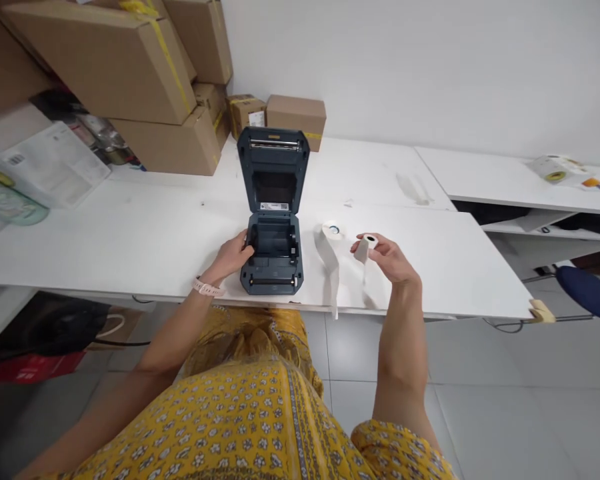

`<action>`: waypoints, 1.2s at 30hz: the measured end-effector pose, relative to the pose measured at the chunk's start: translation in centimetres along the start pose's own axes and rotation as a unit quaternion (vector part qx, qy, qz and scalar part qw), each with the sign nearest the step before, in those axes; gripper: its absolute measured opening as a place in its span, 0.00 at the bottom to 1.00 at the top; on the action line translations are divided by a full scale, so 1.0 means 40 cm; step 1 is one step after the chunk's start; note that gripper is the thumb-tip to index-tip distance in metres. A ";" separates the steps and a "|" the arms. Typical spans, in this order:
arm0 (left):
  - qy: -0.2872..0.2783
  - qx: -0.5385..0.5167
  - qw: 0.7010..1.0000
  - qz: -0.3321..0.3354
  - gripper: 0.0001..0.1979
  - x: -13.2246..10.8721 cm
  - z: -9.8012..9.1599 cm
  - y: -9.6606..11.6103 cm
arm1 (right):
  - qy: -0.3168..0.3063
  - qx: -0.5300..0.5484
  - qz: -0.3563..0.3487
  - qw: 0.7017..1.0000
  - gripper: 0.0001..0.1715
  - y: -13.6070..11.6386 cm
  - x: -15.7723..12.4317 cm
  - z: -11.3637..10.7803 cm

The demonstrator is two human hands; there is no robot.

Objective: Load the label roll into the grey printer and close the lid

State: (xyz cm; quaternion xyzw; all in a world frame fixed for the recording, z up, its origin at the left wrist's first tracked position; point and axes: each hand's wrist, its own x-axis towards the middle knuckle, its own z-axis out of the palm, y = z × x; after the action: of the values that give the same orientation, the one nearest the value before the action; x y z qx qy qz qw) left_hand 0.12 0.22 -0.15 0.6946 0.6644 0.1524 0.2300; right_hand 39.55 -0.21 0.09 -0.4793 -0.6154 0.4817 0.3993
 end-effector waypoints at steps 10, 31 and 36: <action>0.006 -0.052 0.999 -0.003 0.28 -0.012 0.007 -0.013 | -0.219 -0.318 -0.141 0.911 0.25 -0.176 0.157 0.413; 0.211 -0.148 0.953 0.158 0.25 -0.026 0.071 -0.026 | -0.182 -0.380 -0.257 0.870 0.13 -0.079 0.152 0.445; 0.155 -0.138 0.955 0.212 0.14 -0.039 0.068 -0.009 | -0.198 -0.378 -0.263 0.865 0.12 -0.084 0.164 0.443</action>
State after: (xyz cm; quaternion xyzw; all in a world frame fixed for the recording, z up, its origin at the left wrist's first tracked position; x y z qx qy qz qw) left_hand 1.09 -1.64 -2.50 0.7486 0.5023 0.3936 0.1800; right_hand 20.51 2.22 -0.29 -0.3087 -0.9197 0.1738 0.1695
